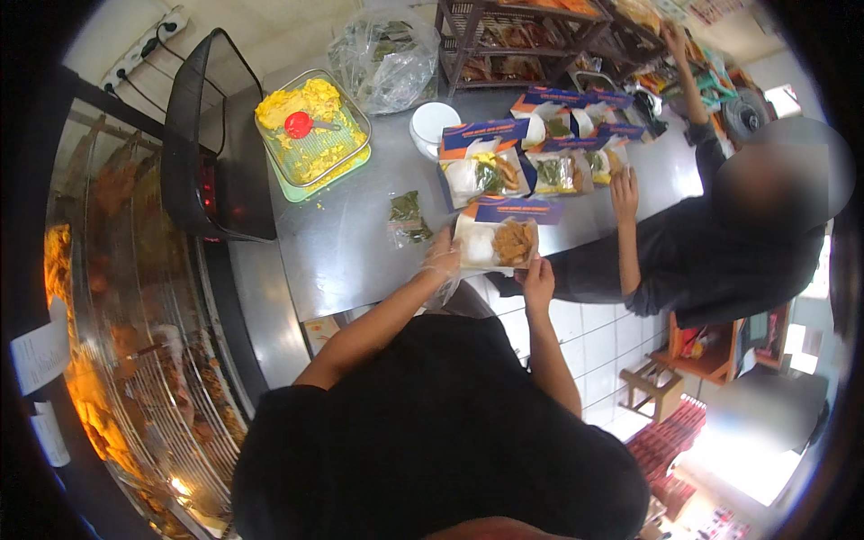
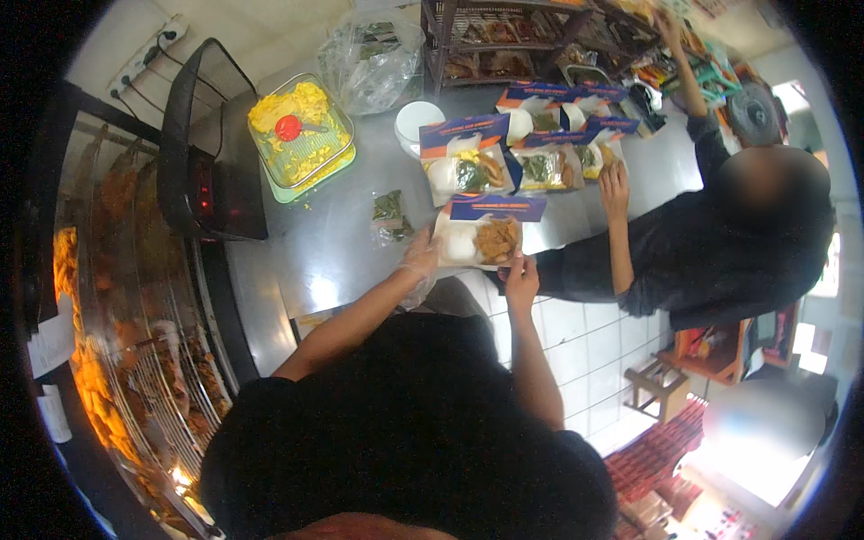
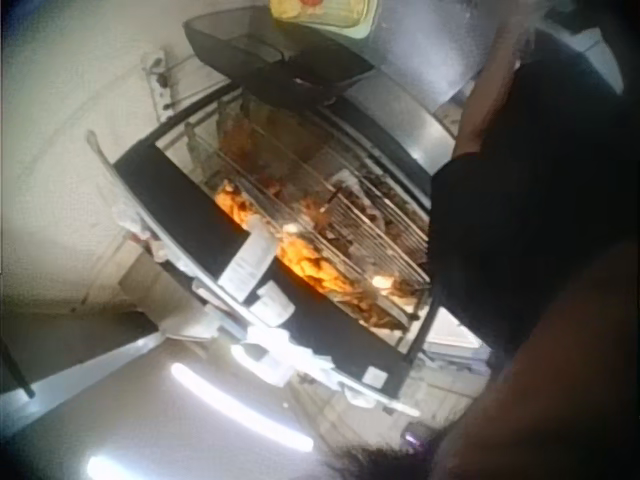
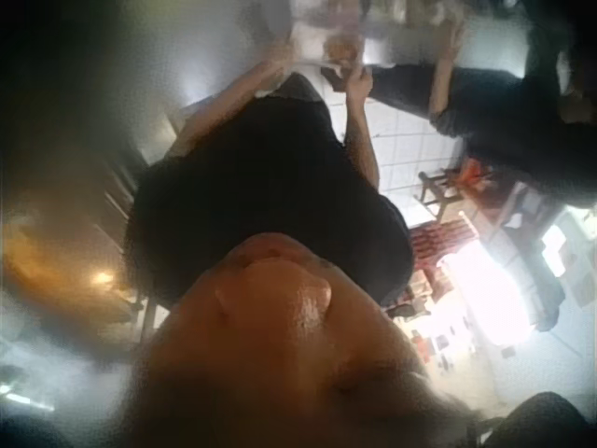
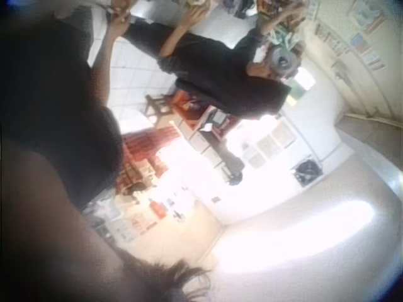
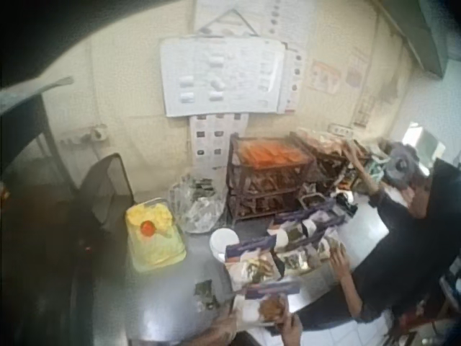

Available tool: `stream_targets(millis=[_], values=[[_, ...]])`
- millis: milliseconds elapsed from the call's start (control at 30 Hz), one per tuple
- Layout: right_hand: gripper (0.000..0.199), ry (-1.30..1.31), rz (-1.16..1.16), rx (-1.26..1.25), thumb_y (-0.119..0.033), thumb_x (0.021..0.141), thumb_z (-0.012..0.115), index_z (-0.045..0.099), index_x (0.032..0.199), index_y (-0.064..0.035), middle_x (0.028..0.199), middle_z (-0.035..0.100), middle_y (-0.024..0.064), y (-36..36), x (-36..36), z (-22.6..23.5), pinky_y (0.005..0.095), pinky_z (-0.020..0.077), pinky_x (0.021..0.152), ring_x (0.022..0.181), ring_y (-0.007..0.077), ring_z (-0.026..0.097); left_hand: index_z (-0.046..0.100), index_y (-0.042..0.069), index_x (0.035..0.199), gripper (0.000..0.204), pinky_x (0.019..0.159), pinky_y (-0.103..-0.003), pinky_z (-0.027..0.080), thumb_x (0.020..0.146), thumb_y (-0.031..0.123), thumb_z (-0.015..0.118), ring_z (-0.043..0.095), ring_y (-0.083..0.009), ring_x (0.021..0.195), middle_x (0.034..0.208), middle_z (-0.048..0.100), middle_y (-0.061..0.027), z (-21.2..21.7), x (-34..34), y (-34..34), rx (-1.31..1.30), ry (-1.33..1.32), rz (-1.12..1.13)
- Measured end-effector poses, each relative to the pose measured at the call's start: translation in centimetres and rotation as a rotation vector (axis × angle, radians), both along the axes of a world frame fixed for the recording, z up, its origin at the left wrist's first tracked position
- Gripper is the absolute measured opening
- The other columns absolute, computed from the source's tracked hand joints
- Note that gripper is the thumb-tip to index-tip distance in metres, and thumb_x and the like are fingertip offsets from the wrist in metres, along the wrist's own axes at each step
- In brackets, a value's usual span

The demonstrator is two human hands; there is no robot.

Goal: The person assembles food boxes by scooping scrambled eggs into containers, placing buns and fried chicken pieces inside, and adding seaweed packets. They retrieve buns from a cooler and chicken from a heated display, then arrange the completed boxes on the counter.

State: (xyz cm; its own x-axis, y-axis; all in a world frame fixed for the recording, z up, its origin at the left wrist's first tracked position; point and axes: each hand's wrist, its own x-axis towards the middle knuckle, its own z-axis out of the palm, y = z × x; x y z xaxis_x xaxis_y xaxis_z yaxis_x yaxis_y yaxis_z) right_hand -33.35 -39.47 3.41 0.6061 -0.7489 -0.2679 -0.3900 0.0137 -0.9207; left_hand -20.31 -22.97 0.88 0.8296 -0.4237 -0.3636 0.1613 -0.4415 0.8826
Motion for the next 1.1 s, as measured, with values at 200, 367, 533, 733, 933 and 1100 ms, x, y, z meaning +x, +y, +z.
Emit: stream_targets(millis=[200,367,533,733,933,1100], values=[[0.045,0.088,0.089,-0.676,-0.028,0.088,0.06,0.052,0.114,0.008,0.098,0.059,0.0187,-2.1,2.1,1.6,0.0337,0.0421,0.083,0.093,0.0239,0.054,0.05,0.002,0.123,0.043,0.092,-0.028,0.042,0.092,0.033,0.056,0.053,-0.0139,0.104,0.113,0.059,-0.0088,4.7,1.0,1.1,-0.363,0.186,0.079],[0.025,-0.435,0.564,-0.735,-0.003,0.08,0.058,0.052,0.104,0.0029,0.099,0.056,0.0175,4.0,6.2,6.9,0.038,0.0407,0.084,0.092,0.0292,0.053,0.052,0.002,0.118,0.039,0.087,-0.029,0.045,0.092,0.032,0.056,0.057,-0.014,0.095,0.1,0.06,-0.0063,3.6,2.4,10.2,-0.332,0.069,0.474],[0.01,-0.56,1.035,-0.489,-0.009,0.084,0.058,0.059,0.089,-0.0009,0.089,0.059,0.0166,14.8,25.4,8.9,0.0402,0.0447,0.075,0.085,0.0356,0.056,0.048,0.004,0.122,0.04,0.07,-0.027,0.049,0.093,0.031,0.055,0.056,-0.0122,0.08,0.099,0.058,-0.0075,3.4,7.6,16.5,-0.365,0.033,0.948],[0.027,0.074,0.944,-1.192,-0.031,0.082,0.063,0.068,0.093,-0.0068,0.099,0.059,0.0117,21.8,43.4,4.0,0.0415,0.0436,0.078,0.096,0.0293,0.053,0.043,0.009,0.13,0.047,0.063,-0.028,0.048,0.09,0.028,0.057,0.056,-0.0122,0.076,0.096,0.061,-0.0095,0.3,16.0,17.6,-0.021,-0.033,0.856],[0.031,0.084,0.932,-1.247,-0.036,0.076,0.069,0.068,0.087,-0.0077,0.099,0.06,0.0101,23.5,43.5,0.5,0.0435,0.0411,0.083,0.098,0.0302,0.052,0.054,0.006,0.12,0.033,0.059,-0.029,0.048,0.09,0.017,0.053,0.058,-0.0117,0.069,0.087,0.062,-0.0086,-2.0,17.9,18.2,-0.201,0.003,0.834],[0.033,0.124,0.936,-1.013,-0.033,0.072,0.074,0.064,0.089,-0.0065,0.096,0.062,0.0123,24.6,43.5,1.0,0.0431,0.044,0.081,0.097,0.0303,0.054,0.052,0.007,0.123,0.032,0.047,-0.023,0.042,0.093,0.018,0.054,0.051,-0.0078,0.055,0.073,0.058,-0.0008,1.4,17.4,18.7,-0.413,0.143,0.871]])
